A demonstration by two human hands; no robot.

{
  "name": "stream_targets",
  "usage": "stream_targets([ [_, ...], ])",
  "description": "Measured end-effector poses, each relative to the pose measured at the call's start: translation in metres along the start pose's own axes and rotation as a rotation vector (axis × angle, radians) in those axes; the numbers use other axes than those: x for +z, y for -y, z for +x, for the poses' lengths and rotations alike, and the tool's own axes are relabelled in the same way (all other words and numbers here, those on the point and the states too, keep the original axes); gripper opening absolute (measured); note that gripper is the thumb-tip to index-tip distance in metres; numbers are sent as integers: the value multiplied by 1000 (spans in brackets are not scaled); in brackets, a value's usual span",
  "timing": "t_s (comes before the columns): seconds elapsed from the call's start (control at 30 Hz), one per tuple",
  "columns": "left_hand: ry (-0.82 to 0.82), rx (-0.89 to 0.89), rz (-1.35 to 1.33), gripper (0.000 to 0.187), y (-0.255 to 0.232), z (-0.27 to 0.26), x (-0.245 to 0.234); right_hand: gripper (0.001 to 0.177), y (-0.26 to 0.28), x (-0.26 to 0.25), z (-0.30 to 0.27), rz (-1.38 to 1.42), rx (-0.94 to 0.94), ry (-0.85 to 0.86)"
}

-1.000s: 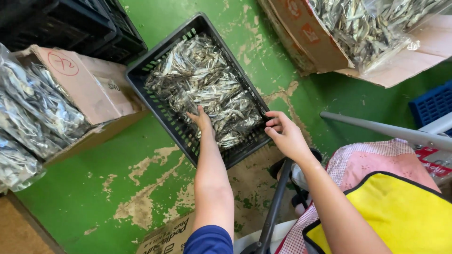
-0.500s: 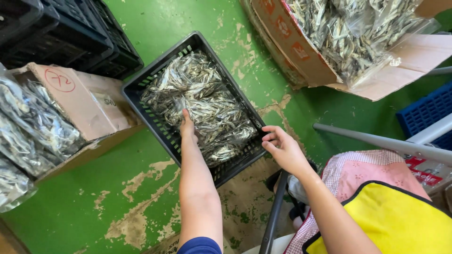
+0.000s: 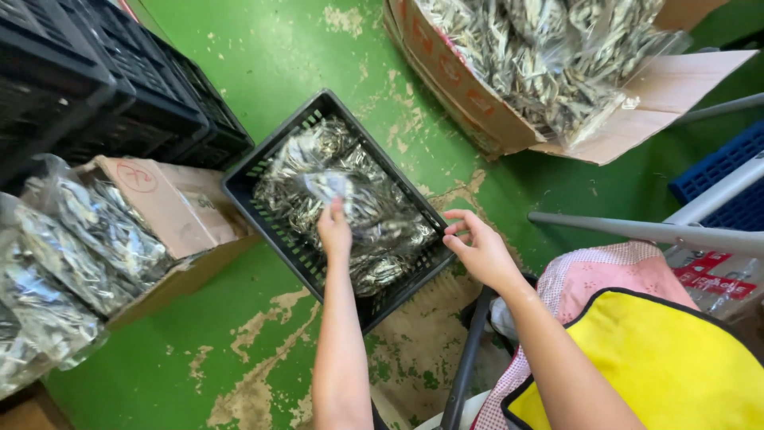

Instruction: The person places packets of dried fish into larger yellow-and-black pouches, seals them using a heat sealer, and then organizes the sealed products into a plastic crate.

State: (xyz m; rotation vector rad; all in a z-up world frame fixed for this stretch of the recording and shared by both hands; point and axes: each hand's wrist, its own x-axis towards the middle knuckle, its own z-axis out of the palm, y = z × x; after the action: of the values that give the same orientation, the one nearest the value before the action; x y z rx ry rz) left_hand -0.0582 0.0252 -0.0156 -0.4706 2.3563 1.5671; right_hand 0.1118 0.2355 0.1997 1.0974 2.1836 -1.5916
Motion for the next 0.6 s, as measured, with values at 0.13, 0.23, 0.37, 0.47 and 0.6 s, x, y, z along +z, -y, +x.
stream_targets([
  [0.13, 281, 258, 670, 43, -122, -93, -39, 52, -4, -13, -8, -12, -60, -91],
  [0.23, 420, 606, 796, 48, -168, -133, -63, 66, 27, -43, -34, -9, -178, -188],
  [0.37, 627, 1131, 637, 43, -278, -215, -104, 90, 71, -107, -106, -122, -491, -269],
  [0.47, 712, 1611, 584, 39, -333, -269, -115, 107, 76, -165, -157, -96, -622, -143],
  [0.6, 844, 1856, 423, 41, -390, -326, -121, 71, 92, -204, -238, -162, -900, -180],
])
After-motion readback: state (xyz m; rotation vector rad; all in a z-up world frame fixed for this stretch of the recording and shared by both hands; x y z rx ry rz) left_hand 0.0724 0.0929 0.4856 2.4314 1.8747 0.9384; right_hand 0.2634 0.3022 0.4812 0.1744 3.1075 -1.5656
